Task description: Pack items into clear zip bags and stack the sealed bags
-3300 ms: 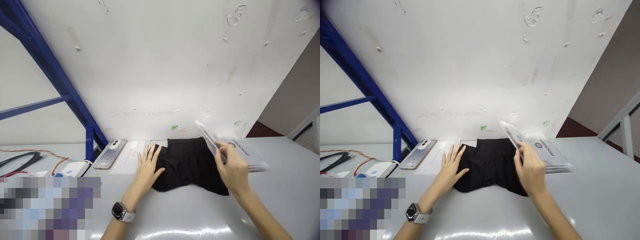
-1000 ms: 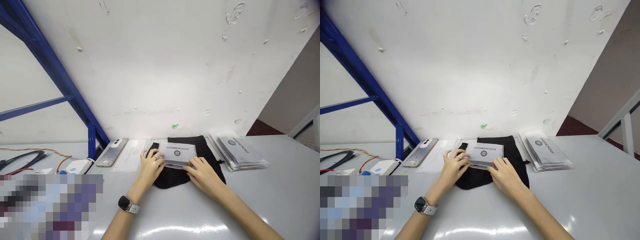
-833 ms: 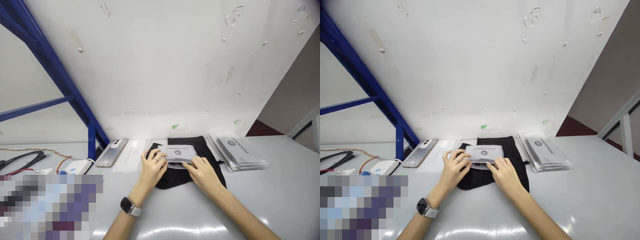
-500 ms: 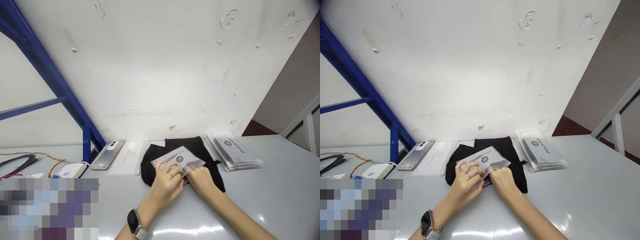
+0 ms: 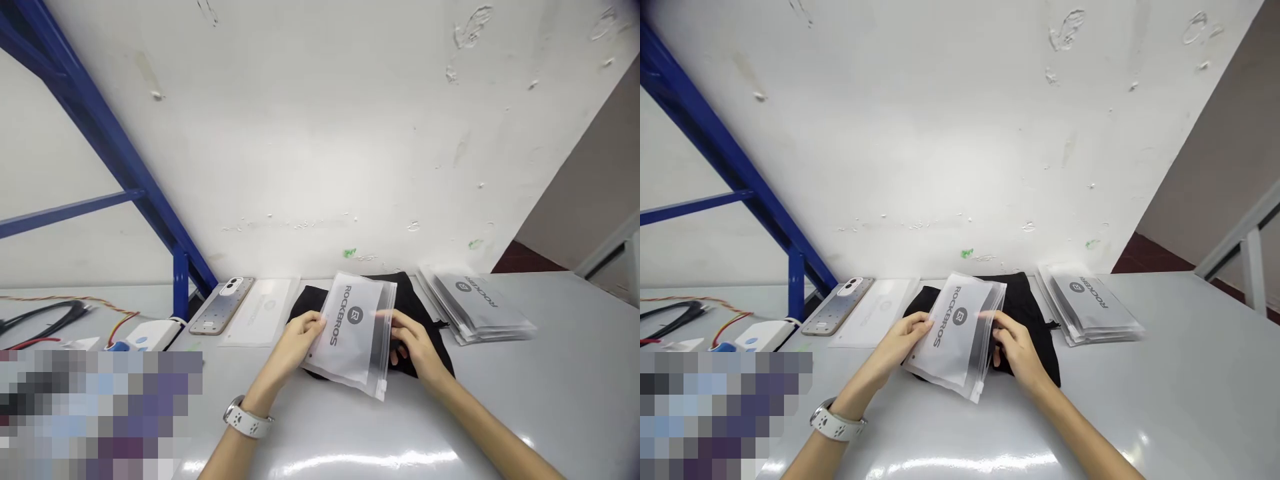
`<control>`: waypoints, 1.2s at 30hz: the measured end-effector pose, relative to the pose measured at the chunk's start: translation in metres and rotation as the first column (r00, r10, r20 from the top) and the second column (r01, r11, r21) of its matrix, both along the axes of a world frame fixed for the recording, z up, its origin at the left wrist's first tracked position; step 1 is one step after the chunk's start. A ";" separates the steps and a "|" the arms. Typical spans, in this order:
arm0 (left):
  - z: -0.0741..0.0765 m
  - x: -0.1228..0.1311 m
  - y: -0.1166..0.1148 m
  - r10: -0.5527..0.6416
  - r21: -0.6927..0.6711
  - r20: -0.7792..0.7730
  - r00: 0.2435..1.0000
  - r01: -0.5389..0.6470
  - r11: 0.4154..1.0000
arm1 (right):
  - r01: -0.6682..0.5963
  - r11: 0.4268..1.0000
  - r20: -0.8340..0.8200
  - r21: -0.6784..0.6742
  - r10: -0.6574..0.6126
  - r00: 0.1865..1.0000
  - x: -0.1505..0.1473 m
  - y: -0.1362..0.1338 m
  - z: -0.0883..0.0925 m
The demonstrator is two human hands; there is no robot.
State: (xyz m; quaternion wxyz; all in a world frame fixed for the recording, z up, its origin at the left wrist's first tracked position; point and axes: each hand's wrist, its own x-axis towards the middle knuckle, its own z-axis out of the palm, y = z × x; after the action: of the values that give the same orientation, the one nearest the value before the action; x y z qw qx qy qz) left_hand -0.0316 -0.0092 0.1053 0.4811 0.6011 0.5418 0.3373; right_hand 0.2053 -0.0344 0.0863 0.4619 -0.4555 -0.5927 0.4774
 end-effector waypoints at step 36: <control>-0.007 -0.081 0.033 0.493 0.539 -0.725 0.481 -0.050 0.841 | 0.300 0.878 0.767 0.372 -0.473 0.434 0.052 0.035 -0.029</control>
State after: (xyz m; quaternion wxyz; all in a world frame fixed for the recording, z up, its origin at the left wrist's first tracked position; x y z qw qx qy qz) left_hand -0.1126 0.0236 0.0985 -0.0556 0.6829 0.7024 0.1931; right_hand 0.2573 0.0006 0.0572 0.2551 -0.7069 -0.6593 0.0238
